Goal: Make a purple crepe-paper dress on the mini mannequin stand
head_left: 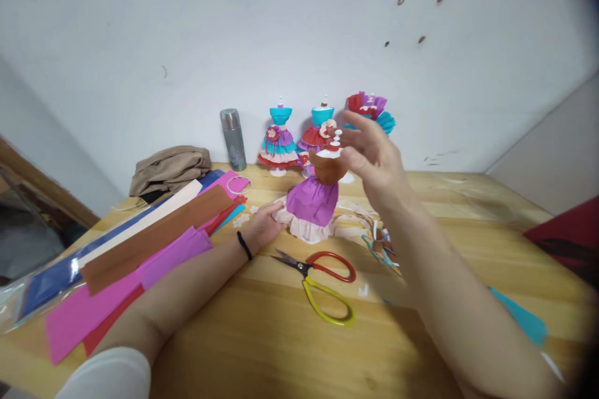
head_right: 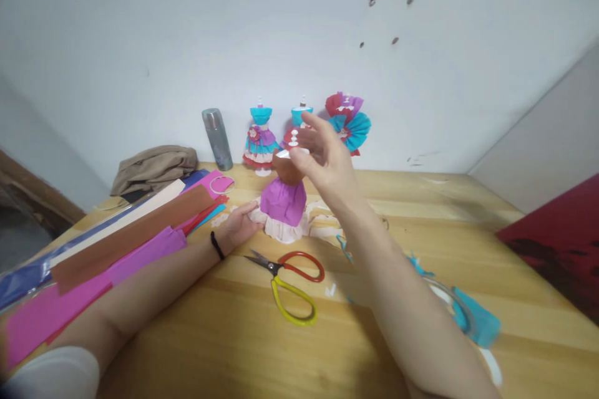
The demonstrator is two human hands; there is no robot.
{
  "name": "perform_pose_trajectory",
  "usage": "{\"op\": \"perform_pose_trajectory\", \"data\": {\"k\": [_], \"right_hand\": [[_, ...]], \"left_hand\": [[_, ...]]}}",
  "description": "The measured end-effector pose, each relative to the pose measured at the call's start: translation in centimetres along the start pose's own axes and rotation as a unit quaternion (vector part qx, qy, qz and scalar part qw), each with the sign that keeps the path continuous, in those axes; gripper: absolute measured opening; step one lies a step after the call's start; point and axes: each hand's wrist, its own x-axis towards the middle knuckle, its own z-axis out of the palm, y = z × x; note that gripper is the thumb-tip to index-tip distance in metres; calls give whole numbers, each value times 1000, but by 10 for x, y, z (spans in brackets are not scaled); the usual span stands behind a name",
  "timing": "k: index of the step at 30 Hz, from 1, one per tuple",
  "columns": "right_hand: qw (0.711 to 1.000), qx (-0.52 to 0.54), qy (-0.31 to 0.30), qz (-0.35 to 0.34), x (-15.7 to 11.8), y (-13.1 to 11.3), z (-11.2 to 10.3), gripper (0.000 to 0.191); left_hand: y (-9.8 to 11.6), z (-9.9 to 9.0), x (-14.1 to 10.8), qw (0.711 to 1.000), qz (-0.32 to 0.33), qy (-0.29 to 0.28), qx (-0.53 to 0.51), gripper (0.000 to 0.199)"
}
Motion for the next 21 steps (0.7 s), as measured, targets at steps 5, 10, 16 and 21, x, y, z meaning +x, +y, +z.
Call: {"op": "perform_pose_trajectory", "data": {"k": [5,10,16,21], "right_hand": [[1000,-12,23,9,20,-20,7,32],[997,-9,63,44,23,-26,11,10],[989,-13,144,9,11,-26,-4,5],[980,-7,198,-17,7,-22,-11,8]], "left_hand": [[1,1,-2,1000,-1,-15,11,14],[2,4,-4,1000,11,-21,20,18],[2,5,-3,1000,0,-10,25,23],[5,5,-3,999,-18,7,28,21]]}}
